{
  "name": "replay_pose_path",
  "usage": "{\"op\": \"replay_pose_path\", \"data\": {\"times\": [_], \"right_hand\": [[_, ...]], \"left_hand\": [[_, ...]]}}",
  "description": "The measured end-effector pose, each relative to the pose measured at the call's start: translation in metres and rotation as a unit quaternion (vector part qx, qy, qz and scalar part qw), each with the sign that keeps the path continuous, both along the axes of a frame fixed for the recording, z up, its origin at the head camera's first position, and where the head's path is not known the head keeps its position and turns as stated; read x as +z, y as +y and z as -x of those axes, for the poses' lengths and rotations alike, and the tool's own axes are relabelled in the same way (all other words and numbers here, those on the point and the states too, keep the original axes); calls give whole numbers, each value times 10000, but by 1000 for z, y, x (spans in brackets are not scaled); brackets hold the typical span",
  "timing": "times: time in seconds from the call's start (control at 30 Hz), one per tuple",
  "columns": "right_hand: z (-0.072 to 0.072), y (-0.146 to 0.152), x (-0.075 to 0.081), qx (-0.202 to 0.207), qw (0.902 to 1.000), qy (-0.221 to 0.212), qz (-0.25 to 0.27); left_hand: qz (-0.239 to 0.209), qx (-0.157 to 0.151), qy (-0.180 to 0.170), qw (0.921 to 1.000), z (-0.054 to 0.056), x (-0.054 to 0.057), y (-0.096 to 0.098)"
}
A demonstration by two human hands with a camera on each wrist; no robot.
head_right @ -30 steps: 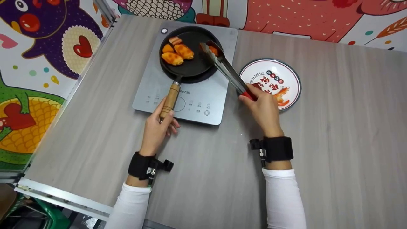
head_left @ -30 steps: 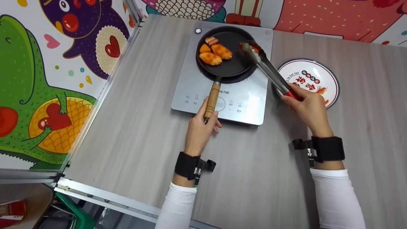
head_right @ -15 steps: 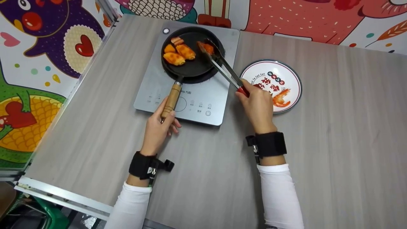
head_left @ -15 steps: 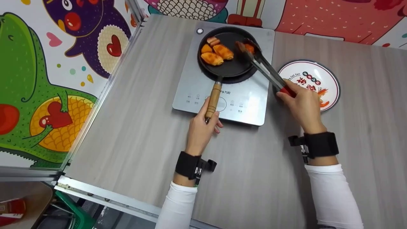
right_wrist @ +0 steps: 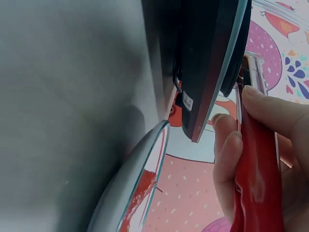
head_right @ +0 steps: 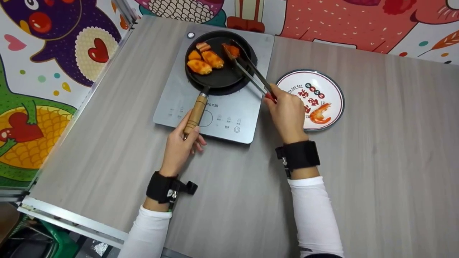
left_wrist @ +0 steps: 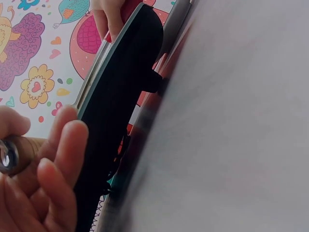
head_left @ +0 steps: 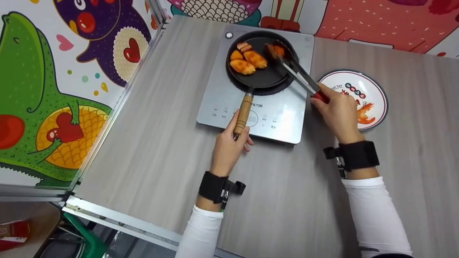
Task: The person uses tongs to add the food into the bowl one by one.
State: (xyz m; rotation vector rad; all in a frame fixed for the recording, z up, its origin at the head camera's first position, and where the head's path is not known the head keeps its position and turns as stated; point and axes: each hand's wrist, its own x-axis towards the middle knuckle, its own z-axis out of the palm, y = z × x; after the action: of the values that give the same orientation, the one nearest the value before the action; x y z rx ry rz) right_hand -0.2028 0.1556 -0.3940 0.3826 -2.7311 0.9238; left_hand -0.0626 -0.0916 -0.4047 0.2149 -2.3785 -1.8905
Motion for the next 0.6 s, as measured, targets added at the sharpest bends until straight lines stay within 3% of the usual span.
{"op": "replay_pose_path", "data": {"times": [0.37, 0.6], "right_hand": [[21, -16, 9, 263, 9989, 272, -260], [32, -22, 12, 441, 9983, 146, -344]], "left_hand": [[92, 28, 155, 9998, 2, -1, 0], [6, -20, 214, 9998, 0, 0, -1]]}}
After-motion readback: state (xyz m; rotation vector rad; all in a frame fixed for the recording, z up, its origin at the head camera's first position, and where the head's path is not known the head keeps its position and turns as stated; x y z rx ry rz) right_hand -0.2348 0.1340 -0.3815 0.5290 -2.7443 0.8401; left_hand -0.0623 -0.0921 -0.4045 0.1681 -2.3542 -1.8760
